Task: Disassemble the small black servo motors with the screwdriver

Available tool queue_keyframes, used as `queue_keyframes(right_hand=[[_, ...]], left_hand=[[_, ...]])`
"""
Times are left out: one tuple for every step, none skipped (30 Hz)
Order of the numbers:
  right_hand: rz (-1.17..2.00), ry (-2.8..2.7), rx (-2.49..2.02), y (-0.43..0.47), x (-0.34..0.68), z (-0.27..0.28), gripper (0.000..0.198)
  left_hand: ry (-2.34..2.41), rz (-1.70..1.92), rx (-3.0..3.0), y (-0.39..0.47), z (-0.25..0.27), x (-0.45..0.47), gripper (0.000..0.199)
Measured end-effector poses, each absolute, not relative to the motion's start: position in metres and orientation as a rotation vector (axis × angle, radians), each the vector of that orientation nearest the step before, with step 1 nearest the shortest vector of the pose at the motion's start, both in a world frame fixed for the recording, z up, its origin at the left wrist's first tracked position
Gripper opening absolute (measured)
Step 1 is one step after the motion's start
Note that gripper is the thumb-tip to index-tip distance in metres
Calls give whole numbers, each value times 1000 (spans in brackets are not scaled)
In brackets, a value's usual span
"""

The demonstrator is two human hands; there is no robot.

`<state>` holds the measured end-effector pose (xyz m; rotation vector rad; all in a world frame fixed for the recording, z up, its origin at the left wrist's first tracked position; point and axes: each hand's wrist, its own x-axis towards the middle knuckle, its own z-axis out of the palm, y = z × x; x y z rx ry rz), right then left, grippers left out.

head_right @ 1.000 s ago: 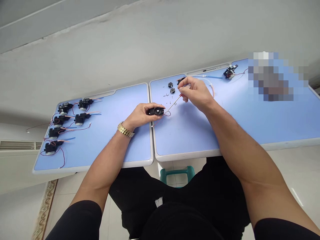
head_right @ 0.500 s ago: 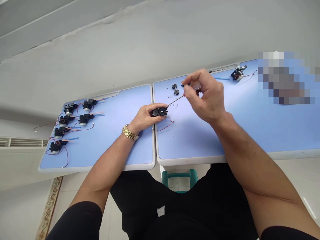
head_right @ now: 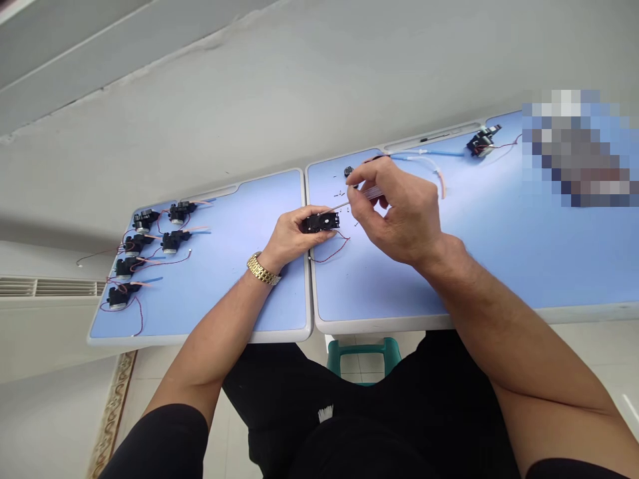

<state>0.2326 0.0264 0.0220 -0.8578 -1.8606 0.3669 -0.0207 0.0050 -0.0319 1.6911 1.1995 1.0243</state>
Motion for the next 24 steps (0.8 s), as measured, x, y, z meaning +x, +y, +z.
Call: queue_keyframes(right_hand=[[342,-1855,-820,27,231,22,16],[314,-1854,-789,27,230,21,16],[290,-1862,-775,27,230,21,15],[274,-1879,-782,28,229,21,15],[271,-1902,-805,28,229,21,14],[278,-1926,-833,29,229,20,13],[290,-1947,-859,29,230,20,12],[302,-1964,-885,30,230,19,12],[307,-1976,-903,30,230,19,11],[304,-1982,-913,30,230,18,11],[297,-1985,-909,30,230,18,11],[290,-1980,-888,30,230,17,11],[285,-1970,-856,30,230,17,11],[283,-1954,-820,30,229,17,11],[288,-1943,-798,30,229,18,11],[300,-1938,-799,30,229,18,12],[317,-1940,-820,29,229,19,12],[334,-1947,-848,29,229,19,13],[343,-1955,-870,29,229,19,13],[337,-1957,-876,29,229,20,13],[317,-1954,-866,29,228,19,12],[285,-1947,-842,29,228,19,12],[252,-1940,-816,29,228,19,11],[224,-1935,-795,30,228,18,12]], left_hand=[[1199,1024,1694,5,-32,-21,42],[1202,1020,1698,5,-31,-21,41],[1207,1015,1701,5,-31,-21,41],[1210,1009,1705,5,-30,-21,40],[1210,1006,1708,4,-30,-21,40],[1205,1005,1712,4,-29,-21,39],[1199,1003,1716,4,-29,-20,39],[1194,1000,1720,4,-29,-20,39],[1191,993,1722,4,-29,-20,39],[1192,987,1724,3,-29,-21,39],[1195,981,1725,4,-30,-21,39],[1199,978,1725,4,-30,-21,40],[1202,977,1724,4,-31,-21,40],[1202,977,1723,4,-31,-21,40],[1200,977,1720,4,-31,-21,40],[1196,977,1716,4,-31,-21,40],[1190,976,1712,4,-31,-21,40],[1184,976,1708,4,-31,-21,40],[1179,977,1704,4,-31,-21,40],[1176,979,1701,4,-30,-21,40],[1178,979,1701,4,-30,-21,40],[1183,977,1703,4,-30,-21,40],[1190,973,1707,4,-30,-21,40],[1195,968,1712,4,-30,-21,40]])
